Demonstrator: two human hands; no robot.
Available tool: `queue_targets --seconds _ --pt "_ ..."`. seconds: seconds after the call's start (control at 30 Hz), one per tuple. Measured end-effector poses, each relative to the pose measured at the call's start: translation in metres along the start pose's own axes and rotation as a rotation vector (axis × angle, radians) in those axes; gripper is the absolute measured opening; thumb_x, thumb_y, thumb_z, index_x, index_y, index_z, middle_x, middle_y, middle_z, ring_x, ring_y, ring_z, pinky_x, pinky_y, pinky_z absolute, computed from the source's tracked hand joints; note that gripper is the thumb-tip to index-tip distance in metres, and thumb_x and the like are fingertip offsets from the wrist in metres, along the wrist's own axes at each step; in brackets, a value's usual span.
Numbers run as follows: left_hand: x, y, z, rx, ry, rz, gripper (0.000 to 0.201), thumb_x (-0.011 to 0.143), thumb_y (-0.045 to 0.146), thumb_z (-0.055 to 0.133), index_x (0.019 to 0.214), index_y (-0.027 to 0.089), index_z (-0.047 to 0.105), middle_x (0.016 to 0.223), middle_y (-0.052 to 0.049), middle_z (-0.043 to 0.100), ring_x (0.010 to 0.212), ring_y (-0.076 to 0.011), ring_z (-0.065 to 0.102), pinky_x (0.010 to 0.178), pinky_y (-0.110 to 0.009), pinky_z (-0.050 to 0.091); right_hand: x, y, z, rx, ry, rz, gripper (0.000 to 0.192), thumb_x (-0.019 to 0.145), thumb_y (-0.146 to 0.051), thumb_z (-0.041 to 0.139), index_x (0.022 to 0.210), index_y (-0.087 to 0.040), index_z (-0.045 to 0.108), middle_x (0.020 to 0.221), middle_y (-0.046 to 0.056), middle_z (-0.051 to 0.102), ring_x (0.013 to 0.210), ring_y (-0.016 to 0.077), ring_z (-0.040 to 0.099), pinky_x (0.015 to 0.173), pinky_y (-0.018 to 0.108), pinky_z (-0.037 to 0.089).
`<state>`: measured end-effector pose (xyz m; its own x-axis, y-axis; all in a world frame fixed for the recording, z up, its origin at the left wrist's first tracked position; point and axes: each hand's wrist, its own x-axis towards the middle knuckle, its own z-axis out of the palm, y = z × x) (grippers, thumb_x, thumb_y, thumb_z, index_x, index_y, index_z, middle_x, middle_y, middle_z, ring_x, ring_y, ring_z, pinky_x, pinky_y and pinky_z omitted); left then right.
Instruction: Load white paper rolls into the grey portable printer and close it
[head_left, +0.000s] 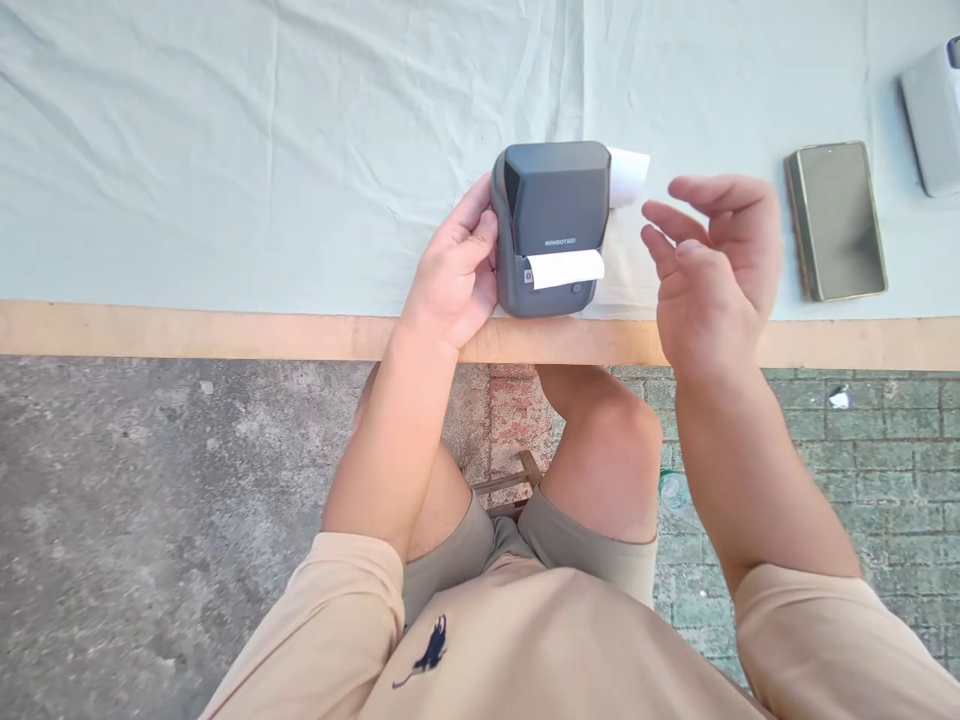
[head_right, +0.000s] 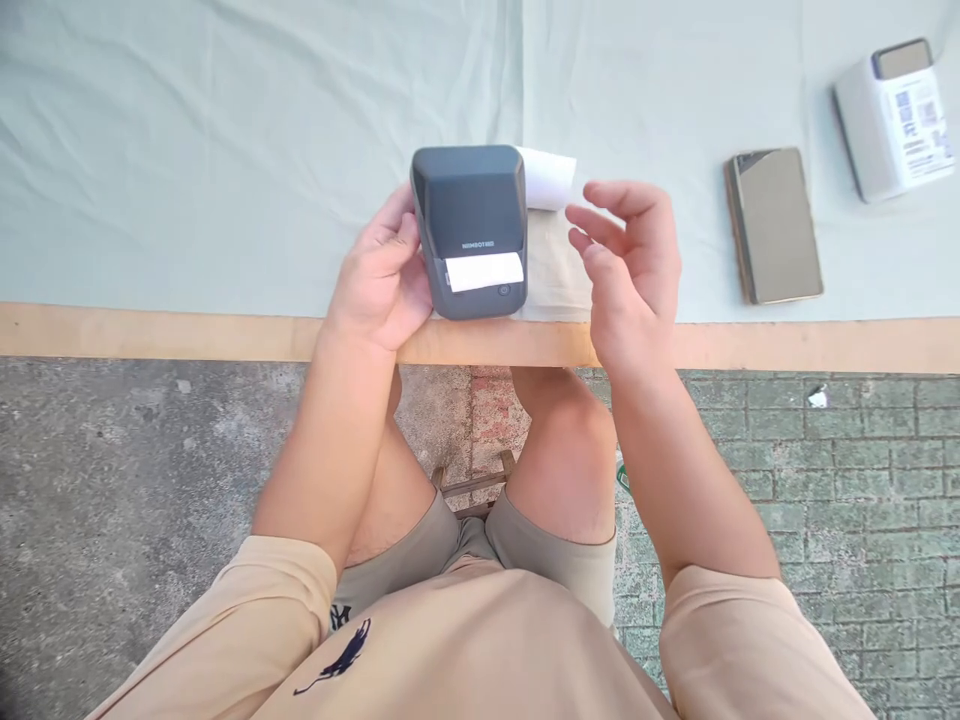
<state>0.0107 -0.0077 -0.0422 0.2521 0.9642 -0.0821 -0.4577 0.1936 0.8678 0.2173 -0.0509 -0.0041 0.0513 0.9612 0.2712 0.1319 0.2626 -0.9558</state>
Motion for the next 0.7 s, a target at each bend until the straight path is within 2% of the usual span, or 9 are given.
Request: queue_targets --seconds 0.13,0.23,0.4,0.47,0.53,0.6,0.67,0.7 --pt "0.000 0.000 0.001 -0.005 -0.010 -0.001 0.035 0.091 0.030 0.048 0.126 0.031 0.053 0.117 0.003 0.066 0.131 -0.0207 0.049 0.110 -0.038 0.044 -0.002 0.002 -0.001 -0.085 -0.043 -0.005 0.026 0.085 -0.026 0.054 0.109 -0.036 0.055 0.122 -0.003 0.052 0.116 0.0199 0.056 0.104 0.044 0.045" --pt "0.000 0.001 0.002 -0.001 -0.010 -0.006 0.036 0.090 0.029 0.048 0.126 0.032 0.052 0.114 0.004 0.066 0.130 -0.0209 0.050 0.109 -0.039 0.046 0.007 -0.005 0.002 -0.252 -0.130 -0.058 0.029 0.082 -0.024 0.057 0.108 -0.035 0.054 0.118 -0.001 0.054 0.112 0.0202 0.057 0.094 0.041 0.051" --pt "0.002 0.002 0.001 -0.089 -0.031 -0.003 0.030 0.091 0.027 0.044 0.118 0.027 0.058 0.107 0.003 0.066 0.132 -0.0242 0.047 0.111 -0.043 0.044 0.029 -0.028 0.007 -0.647 -0.353 -0.130 0.058 0.067 -0.016 0.070 0.116 -0.037 0.046 0.121 0.001 0.051 0.092 0.0188 0.060 0.070 0.034 0.053" --pt "0.001 0.003 0.002 -0.143 -0.063 0.008 0.029 0.092 0.031 0.041 0.114 0.025 0.060 0.102 0.002 0.066 0.134 -0.0248 0.045 0.112 -0.043 0.042 0.037 -0.036 0.011 -0.712 -0.383 -0.140 0.060 0.064 -0.014 0.072 0.114 -0.034 0.046 0.114 0.002 0.052 0.083 0.0171 0.060 0.065 0.033 0.051" --pt "0.000 0.004 0.004 -0.150 -0.102 0.030 0.027 0.091 0.034 0.046 0.112 0.025 0.059 0.103 0.002 0.066 0.135 -0.0244 0.043 0.113 -0.042 0.041 0.044 -0.040 0.017 -0.697 -0.319 -0.167 0.047 0.065 -0.013 0.072 0.102 -0.028 0.048 0.093 0.001 0.053 0.073 0.0151 0.058 0.059 0.031 0.047" --pt "0.000 0.003 0.005 -0.109 -0.117 0.056 0.030 0.085 0.033 0.057 0.113 0.025 0.058 0.113 0.001 0.065 0.137 -0.0240 0.040 0.115 -0.040 0.039 0.051 -0.041 0.026 -0.596 -0.162 -0.203 0.029 0.072 -0.016 0.069 0.082 -0.025 0.043 0.071 -0.003 0.044 0.060 0.0130 0.053 0.051 0.029 0.041" --pt "0.001 0.002 0.005 -0.070 -0.105 0.075 0.039 0.077 0.033 0.067 0.114 0.025 0.057 0.124 -0.001 0.062 0.139 -0.0242 0.037 0.116 -0.039 0.036 0.059 -0.040 0.035 -0.460 -0.025 -0.219 0.030 0.083 -0.024 0.060 0.070 -0.024 0.033 0.062 -0.004 0.036 0.054 0.0134 0.053 0.046 0.029 0.038" --pt "0.002 0.001 0.005 -0.059 -0.098 0.082 0.042 0.075 0.033 0.070 0.114 0.025 0.056 0.128 -0.001 0.060 0.140 -0.0243 0.035 0.117 -0.039 0.035 0.062 -0.039 0.038 -0.412 -0.002 -0.230 0.032 0.087 -0.028 0.056 0.068 -0.024 0.031 0.061 -0.003 0.038 0.056 0.0147 0.056 0.047 0.030 0.039"
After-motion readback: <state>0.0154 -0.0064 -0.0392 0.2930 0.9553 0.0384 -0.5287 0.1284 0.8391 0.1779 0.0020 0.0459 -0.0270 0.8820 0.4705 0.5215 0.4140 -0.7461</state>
